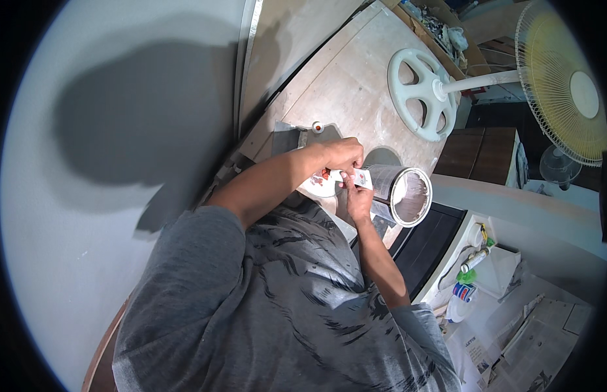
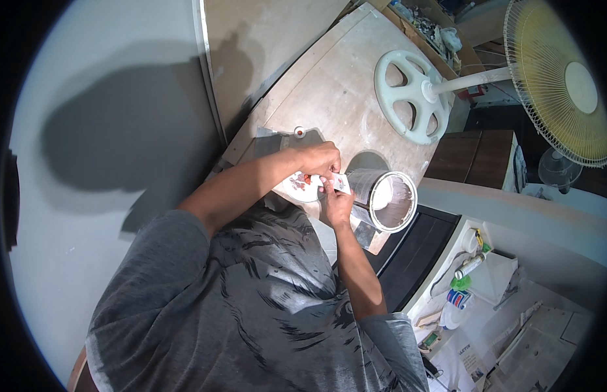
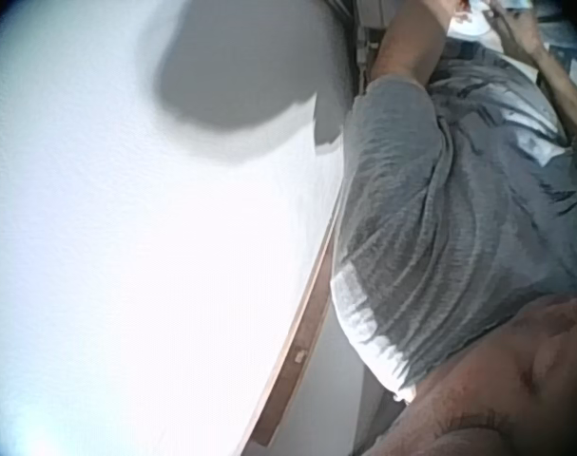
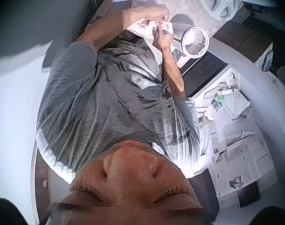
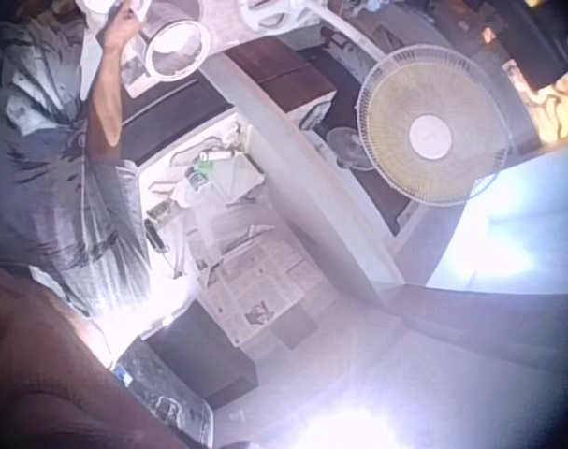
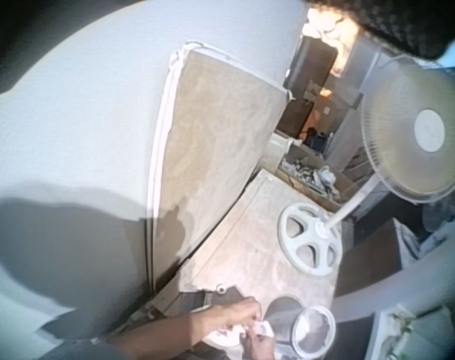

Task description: The person opens a small tube of red paint and squeezes the contents into a larger can of white paint. They then use a wooden stick to stir the mixture thoroughly, blending the red pigment into the white base.

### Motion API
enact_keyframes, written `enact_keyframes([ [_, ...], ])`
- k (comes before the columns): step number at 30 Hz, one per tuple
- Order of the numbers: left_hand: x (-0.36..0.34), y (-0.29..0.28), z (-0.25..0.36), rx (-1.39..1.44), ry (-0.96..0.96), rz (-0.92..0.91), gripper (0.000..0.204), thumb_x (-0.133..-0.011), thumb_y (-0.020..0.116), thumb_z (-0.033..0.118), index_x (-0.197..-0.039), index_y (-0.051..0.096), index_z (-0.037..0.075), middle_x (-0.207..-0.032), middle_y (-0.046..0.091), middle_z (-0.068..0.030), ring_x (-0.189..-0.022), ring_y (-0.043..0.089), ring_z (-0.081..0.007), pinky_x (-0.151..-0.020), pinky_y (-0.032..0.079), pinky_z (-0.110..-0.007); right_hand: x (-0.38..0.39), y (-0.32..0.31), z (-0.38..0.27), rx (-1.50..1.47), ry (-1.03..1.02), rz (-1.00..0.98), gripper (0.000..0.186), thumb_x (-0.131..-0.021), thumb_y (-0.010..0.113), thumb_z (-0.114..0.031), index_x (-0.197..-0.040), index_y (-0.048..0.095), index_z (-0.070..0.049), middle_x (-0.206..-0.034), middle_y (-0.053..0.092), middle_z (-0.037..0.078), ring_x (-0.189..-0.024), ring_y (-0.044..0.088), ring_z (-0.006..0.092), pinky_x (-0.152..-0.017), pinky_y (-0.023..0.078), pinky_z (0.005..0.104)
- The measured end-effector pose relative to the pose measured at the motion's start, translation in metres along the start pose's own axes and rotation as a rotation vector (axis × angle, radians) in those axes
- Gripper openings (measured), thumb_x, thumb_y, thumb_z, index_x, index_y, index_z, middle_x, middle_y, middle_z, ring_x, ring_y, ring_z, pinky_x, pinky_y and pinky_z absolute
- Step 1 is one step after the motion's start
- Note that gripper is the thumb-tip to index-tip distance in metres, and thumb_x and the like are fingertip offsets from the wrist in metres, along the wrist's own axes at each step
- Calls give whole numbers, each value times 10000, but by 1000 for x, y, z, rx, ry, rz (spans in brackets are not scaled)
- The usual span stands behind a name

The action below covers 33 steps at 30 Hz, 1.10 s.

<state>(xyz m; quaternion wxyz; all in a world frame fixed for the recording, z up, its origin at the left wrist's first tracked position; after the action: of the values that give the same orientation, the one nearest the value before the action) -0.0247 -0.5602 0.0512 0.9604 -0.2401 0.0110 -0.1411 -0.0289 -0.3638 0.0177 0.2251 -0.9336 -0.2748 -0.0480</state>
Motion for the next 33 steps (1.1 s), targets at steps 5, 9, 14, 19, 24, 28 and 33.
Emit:
enact_keyframes([
  [5,-6,-2,-1,-49,71,-22,170,-743,827,87,-897,788,27,-726,716,-175,-649,692,-264,-595,507,-396,1,1,-4,-6,-27,36,196,-969,731,-141,-993,735,53,-817,737,50,-662,657,97,-606,517,282],
  [9,-6,-5,5,-32,79,-15,175,-743,834,103,-895,788,29,-732,718,-176,-654,691,-264,-597,503,-395,4,0,-9,13,-33,71,193,-976,720,-142,-1000,739,49,-802,734,50,-648,653,101,-597,515,286],
  [14,-10,-2,3,-22,85,-7,265,-729,852,98,-973,780,21,-821,744,-169,-703,702,-249,-661,540,-360,7,-6,-13,160,-51,71,207,-976,720,-152,-1001,740,53,-794,732,41,-644,652,103,-590,511,282],
  [19,2,-16,-21,193,43,63,433,-710,889,101,-1108,757,-7,-912,764,-117,-784,706,-183,-757,573,-309,11,0,-12,-45,0,117,204,-978,718,-144,-987,732,59,-806,724,40,-655,647,99,-598,517,276],
  [24,31,-43,-62,423,-144,331,483,-720,916,151,-1141,745,-12,-875,739,-86,-831,685,-142,-782,558,-287,24,0,-28,-221,7,160,160,-975,718,-105,-1002,708,53,-864,708,54,-679,632,98,-606,513,259],
  [28,52,-54,-71,206,-231,481,508,-702,927,183,-1139,744,0,-857,723,-92,-791,679,-149,-753,552,-286,34,-9,-50,-230,-24,174,135,-978,707,-79,-1022,705,49,-882,705,63,-679,628,106,-609,498,252],
  [33,63,-50,-90,-22,-261,525,534,-671,890,127,-1163,718,11,-918,708,-114,-904,680,-226,-822,551,-335,42,-16,-69,-262,-36,185,161,-993,687,-94,-1049,704,56,-919,712,80,-723,651,125,-641,530,264],
])
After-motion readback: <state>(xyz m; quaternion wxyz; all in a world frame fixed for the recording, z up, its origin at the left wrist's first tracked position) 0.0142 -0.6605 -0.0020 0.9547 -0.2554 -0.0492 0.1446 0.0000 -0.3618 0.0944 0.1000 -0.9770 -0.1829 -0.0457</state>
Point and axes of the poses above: each hand's wrist, its own x-axis away from the middle knuckle, its own y-axis out of the palm, z = x × y, the point moved 1 cm from there along -x, towards the middle knuckle
